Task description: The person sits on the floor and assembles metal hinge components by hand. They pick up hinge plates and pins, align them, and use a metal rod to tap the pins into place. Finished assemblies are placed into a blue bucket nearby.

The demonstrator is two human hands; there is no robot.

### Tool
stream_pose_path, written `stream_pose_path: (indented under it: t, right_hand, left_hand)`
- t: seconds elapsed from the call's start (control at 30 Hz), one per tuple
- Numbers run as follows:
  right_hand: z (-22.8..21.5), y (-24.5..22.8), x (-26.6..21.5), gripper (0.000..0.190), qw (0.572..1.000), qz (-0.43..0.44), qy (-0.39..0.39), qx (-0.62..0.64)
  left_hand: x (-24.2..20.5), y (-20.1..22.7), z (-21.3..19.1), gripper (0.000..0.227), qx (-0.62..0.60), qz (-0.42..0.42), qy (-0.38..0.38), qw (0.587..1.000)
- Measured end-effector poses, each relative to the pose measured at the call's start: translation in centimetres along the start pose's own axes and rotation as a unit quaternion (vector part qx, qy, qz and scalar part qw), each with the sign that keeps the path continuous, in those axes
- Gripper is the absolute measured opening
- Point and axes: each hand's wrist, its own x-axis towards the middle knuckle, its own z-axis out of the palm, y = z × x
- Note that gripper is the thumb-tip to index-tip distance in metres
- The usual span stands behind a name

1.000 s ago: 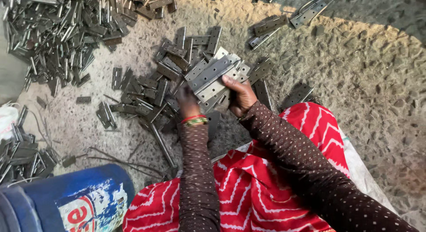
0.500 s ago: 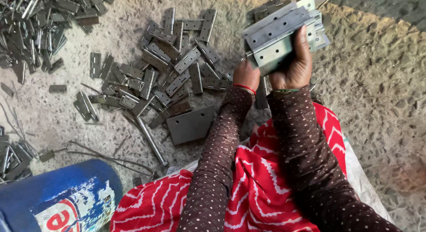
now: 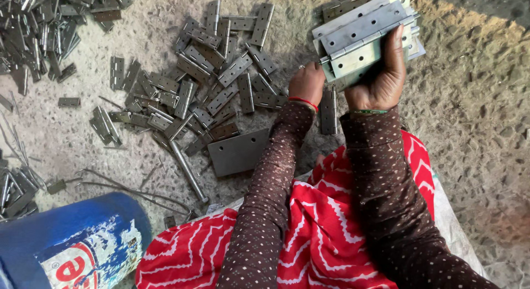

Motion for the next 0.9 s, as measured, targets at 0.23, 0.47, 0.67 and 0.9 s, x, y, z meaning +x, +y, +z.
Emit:
stream_pose_path:
  t: [0.23, 0.47, 0.67, 0.9]
  right_hand:
    - [-0.3, 0.1, 0.2, 0.047, 1.000, -0.013, -0.014, -0.016]
    - [-0.9, 0.9, 0.0, 0.057, 0.995, -0.059, -0.022, -0.083]
    - [-0.6, 2.0, -1.3, 0.056, 0.997, 0.013, -0.028, -0.075]
    - [-1.0, 5.1, -1.6, 0.041, 0.986, 0.024, 0.081, -0.146]
  left_hand:
    - [-4.0, -0.7, -11.6, 0.043, -0.118, -0.116, 0.167, 0.972]
    - [-18.7, -5.0, -17.5, 0.055, 0.123, -0.130, 0.199, 0.963]
    - [-21.7, -7.6, -11.4, 0.059, 0.148, -0.247, -0.048, 0.956]
    - [-21.9, -11.4, -8.1, 0.064, 0.045, -0.252, -0.004, 0.967]
